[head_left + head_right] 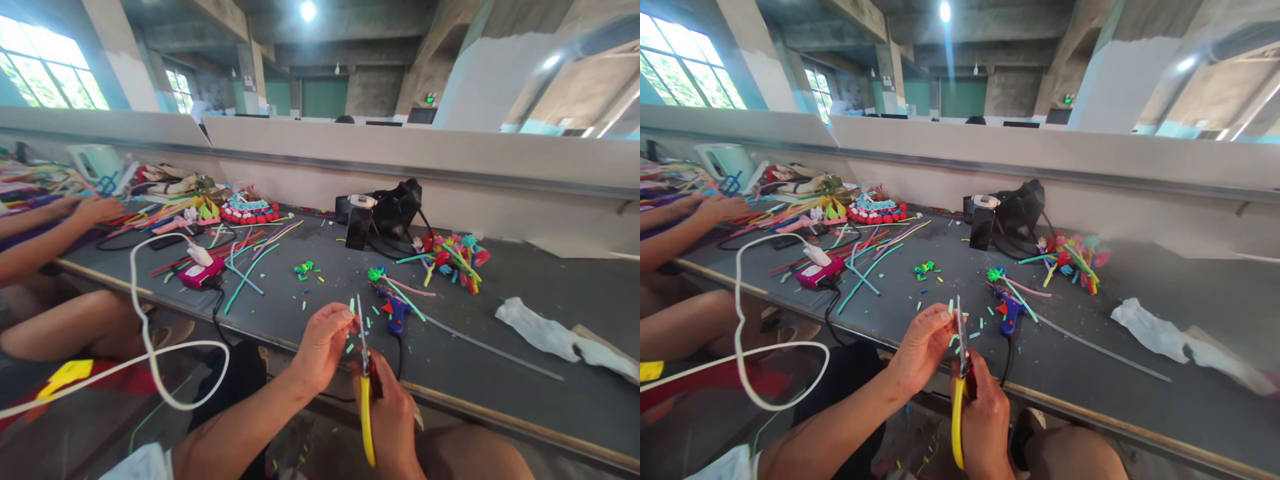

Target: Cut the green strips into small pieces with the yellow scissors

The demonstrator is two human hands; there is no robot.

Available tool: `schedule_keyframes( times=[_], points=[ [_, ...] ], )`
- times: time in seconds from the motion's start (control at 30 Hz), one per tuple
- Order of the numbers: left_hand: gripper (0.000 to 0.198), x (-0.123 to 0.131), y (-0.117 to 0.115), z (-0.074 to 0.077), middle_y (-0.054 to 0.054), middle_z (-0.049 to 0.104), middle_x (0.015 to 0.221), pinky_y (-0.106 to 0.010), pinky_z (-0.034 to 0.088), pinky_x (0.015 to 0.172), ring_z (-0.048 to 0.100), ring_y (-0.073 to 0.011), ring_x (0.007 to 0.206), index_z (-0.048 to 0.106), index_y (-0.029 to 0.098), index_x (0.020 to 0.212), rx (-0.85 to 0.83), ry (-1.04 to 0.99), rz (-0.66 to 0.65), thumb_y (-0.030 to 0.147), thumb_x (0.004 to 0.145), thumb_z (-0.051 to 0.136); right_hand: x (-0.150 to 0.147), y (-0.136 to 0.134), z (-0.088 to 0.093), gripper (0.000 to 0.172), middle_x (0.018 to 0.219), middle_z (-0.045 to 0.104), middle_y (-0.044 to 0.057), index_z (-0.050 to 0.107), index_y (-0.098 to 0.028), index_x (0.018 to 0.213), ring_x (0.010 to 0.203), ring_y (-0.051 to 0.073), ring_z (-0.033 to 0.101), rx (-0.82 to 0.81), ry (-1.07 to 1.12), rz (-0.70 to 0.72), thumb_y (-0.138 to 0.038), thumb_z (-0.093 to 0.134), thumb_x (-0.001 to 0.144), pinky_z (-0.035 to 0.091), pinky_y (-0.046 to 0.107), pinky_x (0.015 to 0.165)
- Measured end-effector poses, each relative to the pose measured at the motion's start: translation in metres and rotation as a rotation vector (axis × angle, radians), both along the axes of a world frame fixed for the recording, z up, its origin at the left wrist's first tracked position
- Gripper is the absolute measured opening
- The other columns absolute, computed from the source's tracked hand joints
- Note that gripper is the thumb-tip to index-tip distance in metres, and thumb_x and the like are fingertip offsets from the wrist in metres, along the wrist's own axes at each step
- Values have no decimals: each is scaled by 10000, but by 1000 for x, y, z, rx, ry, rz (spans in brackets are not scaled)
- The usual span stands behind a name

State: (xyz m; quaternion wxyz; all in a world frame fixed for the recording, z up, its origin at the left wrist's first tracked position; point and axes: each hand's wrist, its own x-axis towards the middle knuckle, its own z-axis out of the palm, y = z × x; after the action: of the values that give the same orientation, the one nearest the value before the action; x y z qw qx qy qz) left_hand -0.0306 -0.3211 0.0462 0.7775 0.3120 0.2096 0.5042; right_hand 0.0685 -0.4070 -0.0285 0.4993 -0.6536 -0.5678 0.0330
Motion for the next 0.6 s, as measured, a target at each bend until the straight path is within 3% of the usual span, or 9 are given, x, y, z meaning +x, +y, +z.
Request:
schedule_keyframes(
  times=[0.1, 0.17, 0.33, 0.47, 0.6],
  points=[
    [102, -2, 0, -1, -6, 613, 685, -257, 395, 721, 525, -131, 692, 671, 157, 696, 61, 143, 49, 237, 722, 729, 1, 2, 8, 279, 841, 754, 37, 676, -178, 1010, 678, 161, 713, -2, 116, -6, -416, 561, 921, 537, 205, 601],
    [91, -5, 0, 0, 3, 579, 648, -257, 370, 683, 497, -135, 668, 672, 167, 668, 191, 334, 109, 226, 718, 721, 2, 2, 14, 322, 871, 748, 52, 685, -173, 999, 714, 180, 709, 15, 217, -32, -462, 606, 881, 548, 233, 636],
    [109, -9, -2, -1, -34, 625, 701, -321, 377, 789, 548, -194, 741, 706, 215, 685, 795, 760, 200, 128, 734, 662, 7, -3, 27, 481, 610, 608, -33, 624, -164, 1180, 404, 111, 523, -49, 624, -38, -523, 631, 861, 423, 204, 390],
    [181, -8, -6, -6, -60, 660, 762, -405, 343, 952, 557, -207, 744, 722, 246, 780, 1180, 897, 159, 107, 772, 605, 14, -2, 34, 508, 603, 550, -61, 605, -168, 1164, 388, 94, 485, -47, 637, -61, -545, 659, 827, 399, 194, 375],
    [185, -8, -10, -8, -60, 650, 751, -433, 324, 1001, 531, -204, 697, 716, 255, 778, 1284, 912, 105, 119, 772, 591, 19, 1, 30, 469, 646, 586, -43, 631, -174, 1136, 434, 92, 500, -47, 580, -107, -516, 670, 817, 427, 195, 422]
  ],
)
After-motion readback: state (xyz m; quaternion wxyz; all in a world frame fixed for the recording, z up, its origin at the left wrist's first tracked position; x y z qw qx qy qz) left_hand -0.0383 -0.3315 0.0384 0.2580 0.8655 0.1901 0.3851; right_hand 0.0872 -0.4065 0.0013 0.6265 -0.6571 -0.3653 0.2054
